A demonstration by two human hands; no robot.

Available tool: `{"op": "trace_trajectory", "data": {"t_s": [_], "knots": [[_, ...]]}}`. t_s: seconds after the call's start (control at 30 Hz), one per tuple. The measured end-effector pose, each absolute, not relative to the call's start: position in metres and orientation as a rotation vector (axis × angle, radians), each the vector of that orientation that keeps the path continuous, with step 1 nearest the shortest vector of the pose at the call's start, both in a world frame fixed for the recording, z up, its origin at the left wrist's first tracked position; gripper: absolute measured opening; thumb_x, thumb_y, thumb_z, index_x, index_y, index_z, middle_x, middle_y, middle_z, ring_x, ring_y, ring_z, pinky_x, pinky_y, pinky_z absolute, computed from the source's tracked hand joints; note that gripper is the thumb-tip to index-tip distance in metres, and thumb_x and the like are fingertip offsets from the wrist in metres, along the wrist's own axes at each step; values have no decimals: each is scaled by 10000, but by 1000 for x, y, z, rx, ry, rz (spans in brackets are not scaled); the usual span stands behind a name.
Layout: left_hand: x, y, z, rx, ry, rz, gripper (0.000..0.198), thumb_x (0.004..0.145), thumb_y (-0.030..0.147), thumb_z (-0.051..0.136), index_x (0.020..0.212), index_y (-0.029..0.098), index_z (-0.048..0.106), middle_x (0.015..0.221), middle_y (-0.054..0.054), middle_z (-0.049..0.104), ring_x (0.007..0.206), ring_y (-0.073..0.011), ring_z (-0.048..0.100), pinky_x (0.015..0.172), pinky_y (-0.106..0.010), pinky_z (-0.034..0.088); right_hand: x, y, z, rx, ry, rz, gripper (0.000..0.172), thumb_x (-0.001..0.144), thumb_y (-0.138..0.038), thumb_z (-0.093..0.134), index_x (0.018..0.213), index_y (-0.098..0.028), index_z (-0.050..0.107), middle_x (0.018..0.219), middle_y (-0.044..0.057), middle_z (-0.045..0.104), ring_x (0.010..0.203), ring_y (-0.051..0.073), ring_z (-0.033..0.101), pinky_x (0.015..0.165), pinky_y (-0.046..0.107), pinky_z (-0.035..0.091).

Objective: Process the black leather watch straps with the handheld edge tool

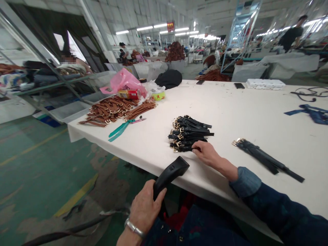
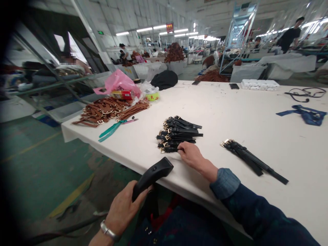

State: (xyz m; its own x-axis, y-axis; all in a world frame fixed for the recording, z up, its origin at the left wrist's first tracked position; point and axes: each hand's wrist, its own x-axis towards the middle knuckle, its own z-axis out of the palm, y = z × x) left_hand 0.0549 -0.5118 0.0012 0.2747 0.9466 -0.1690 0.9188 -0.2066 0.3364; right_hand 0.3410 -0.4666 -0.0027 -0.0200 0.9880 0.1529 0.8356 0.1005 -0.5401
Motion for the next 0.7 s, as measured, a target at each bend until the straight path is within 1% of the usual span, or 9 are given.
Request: {"op": "trace_trajectory", "data": {"t_s": [0.1, 0.17, 0.23, 0.3, 0.37, 0.43, 0.53, 0.7], "knots": [[55, -512, 4, 2128, 1761, 64, 330, 879, 492, 347, 1082, 271, 484, 745, -12, 651, 749, -231, 646, 632, -296, 387, 350, -481, 1, -1744, -1771, 813, 143, 777, -161, 463, 780, -185, 604, 646, -5, 597, 605, 137, 553, 561, 243, 376], [55, -514, 5, 2104, 1802, 67, 374, 872, 527, 339, 1133, 293, 468, 757, -14, 663, 766, -246, 651, 640, -304, 394, 354, -492, -1, -1755, -1737, 949, 189, 753, -126, 442, 822, -188, 607, 605, -19, 578, 565, 131, 539, 532, 234, 366], [56, -516, 6, 2069, 1826, 65, 411, 867, 553, 328, 1163, 301, 460, 782, -20, 675, 776, -250, 655, 646, -306, 403, 355, -504, -6, -1798, -1771, 871, 276, 743, -105, 435, 924, -202, 620, 635, -19, 595, 580, 134, 531, 543, 237, 362], [56, -518, 8, 2054, 1850, 53, 441, 865, 564, 321, 1201, 307, 448, 791, -23, 680, 775, -249, 657, 637, -302, 405, 353, -515, -13, -1800, -1817, 705, 329, 770, -131, 455, 1042, -227, 613, 733, -8, 636, 637, 141, 545, 594, 250, 383], [58, -521, 10, 2056, 1874, 31, 471, 862, 572, 319, 1237, 312, 435, 787, -24, 681, 762, -244, 659, 613, -292, 397, 350, -522, -20, -1754, -1852, 562, 306, 809, -232, 513, 1099, -252, 609, 878, 12, 660, 742, 157, 573, 676, 267, 410], [60, -523, 12, 2060, 1883, 18, 497, 860, 577, 319, 1271, 315, 420, 807, -28, 686, 763, -236, 661, 588, -279, 387, 345, -525, -26, -1739, -1882, 441, 300, 816, -364, 570, 1095, -266, 625, 979, 28, 649, 842, 177, 580, 732, 281, 415], [64, -526, 14, 2052, 1892, 7, 518, 865, 573, 314, 1308, 320, 400, 831, -34, 691, 776, -230, 663, 579, -269, 386, 340, -522, -32, -1764, -1948, 315, 327, 826, -467, 569, 1075, -267, 641, 985, 43, 627, 869, 188, 570, 724, 292, 408], [68, -529, 13, 2100, 1910, -30, 542, 867, 570, 319, 1350, 331, 369, 855, -42, 698, 797, -243, 669, 596, -277, 401, 336, -511, -33, -1727, -2062, 159, 373, 803, -497, 604, 1061, -229, 639, 969, 73, 614, 911, 213, 521, 755, 319, 391]]}}
